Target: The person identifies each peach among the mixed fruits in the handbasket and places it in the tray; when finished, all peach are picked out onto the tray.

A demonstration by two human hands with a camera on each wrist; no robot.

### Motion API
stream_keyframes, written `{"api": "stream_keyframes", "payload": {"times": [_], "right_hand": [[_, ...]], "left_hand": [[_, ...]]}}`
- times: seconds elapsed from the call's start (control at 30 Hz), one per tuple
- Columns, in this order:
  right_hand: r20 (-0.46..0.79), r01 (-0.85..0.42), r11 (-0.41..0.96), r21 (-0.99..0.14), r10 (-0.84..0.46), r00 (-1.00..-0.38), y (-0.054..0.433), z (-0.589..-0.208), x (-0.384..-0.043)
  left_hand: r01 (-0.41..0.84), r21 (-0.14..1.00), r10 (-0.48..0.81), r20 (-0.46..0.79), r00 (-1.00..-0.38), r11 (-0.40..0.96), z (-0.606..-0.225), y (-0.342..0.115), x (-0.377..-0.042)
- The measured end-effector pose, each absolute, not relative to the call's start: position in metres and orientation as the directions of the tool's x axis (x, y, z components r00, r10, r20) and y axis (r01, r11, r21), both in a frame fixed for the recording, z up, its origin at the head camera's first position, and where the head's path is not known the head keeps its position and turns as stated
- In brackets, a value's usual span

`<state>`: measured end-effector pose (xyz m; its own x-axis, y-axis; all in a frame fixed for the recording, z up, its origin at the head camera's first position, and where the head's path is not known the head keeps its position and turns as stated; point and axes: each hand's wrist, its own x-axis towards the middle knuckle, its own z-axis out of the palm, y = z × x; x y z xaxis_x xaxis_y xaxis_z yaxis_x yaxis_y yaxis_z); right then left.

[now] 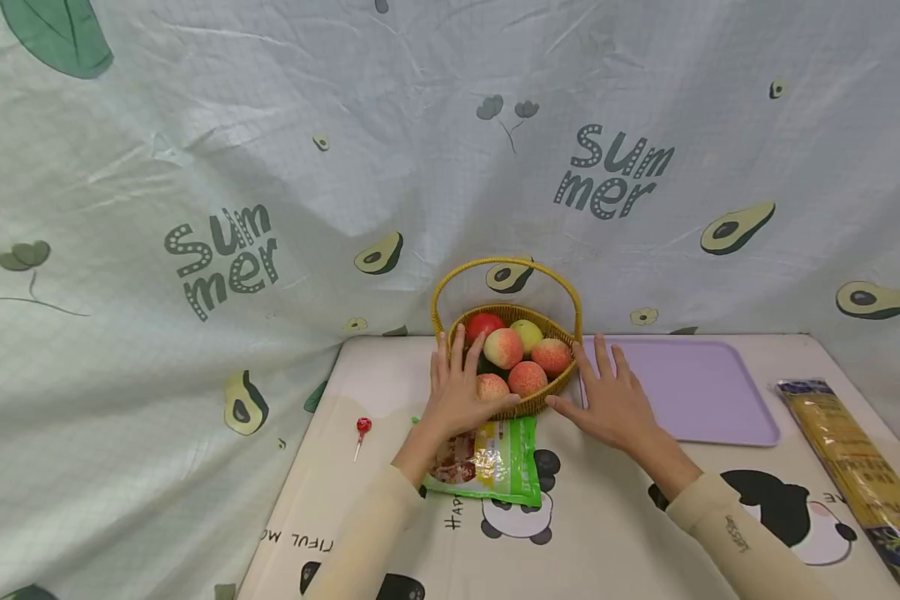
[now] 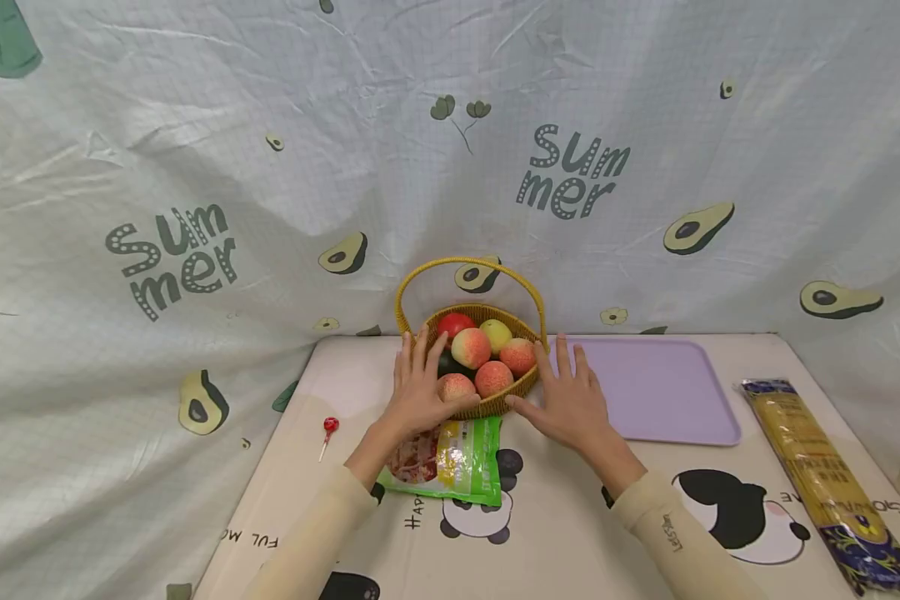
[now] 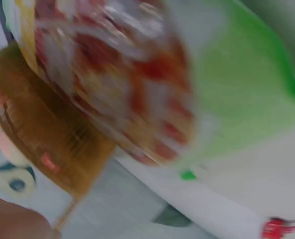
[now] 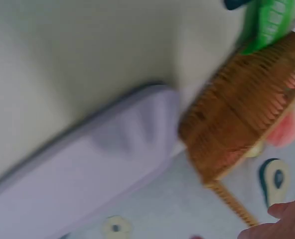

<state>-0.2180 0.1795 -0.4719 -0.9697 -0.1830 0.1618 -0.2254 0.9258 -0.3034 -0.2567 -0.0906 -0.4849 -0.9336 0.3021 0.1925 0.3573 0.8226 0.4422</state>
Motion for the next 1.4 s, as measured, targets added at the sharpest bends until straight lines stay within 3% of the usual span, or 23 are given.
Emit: {"api": "stream_keyframes", "payload": {"times": [0.13,0.27,0.47,0.67,1.03,1.4], "right_hand": [[0.191,-0.265,0.908,-0.325,-0.211,-0.959,0.156,-0.457,-0.225],[0.21,-0.313,0.889,-0.334,-0.254,-0.944,0.129,-0.445,-0.236],[0.113,-0.304,0.878,-0.37,-0.282,-0.953,0.098,-0.439,-0.26],[0.039,-0.262,0.87,-0.417,-0.271,-0.962,0.078,-0.441,-0.285],[-0.028,-0.187,0.895,-0.405,-0.216,-0.976,0.064,-0.444,-0.304],[0.028,-0.199,0.901,-0.386,-0.204,-0.979,0.063,-0.452,-0.31]], "left_hand": [[0.327,0.601,0.272,0.184,-0.945,0.73,-0.485,-0.118,-0.258],[0.314,0.688,0.285,0.161,-0.945,0.654,-0.492,-0.137,-0.26],[0.264,0.789,0.283,0.12,-0.952,0.554,-0.504,-0.151,-0.26],[0.166,0.922,0.318,0.05,-0.947,0.349,-0.516,-0.156,-0.27],[0.099,0.946,0.346,-0.015,-0.938,0.309,-0.519,-0.154,-0.282],[0.06,0.96,0.349,-0.041,-0.936,0.274,-0.518,-0.152,-0.282]]}}
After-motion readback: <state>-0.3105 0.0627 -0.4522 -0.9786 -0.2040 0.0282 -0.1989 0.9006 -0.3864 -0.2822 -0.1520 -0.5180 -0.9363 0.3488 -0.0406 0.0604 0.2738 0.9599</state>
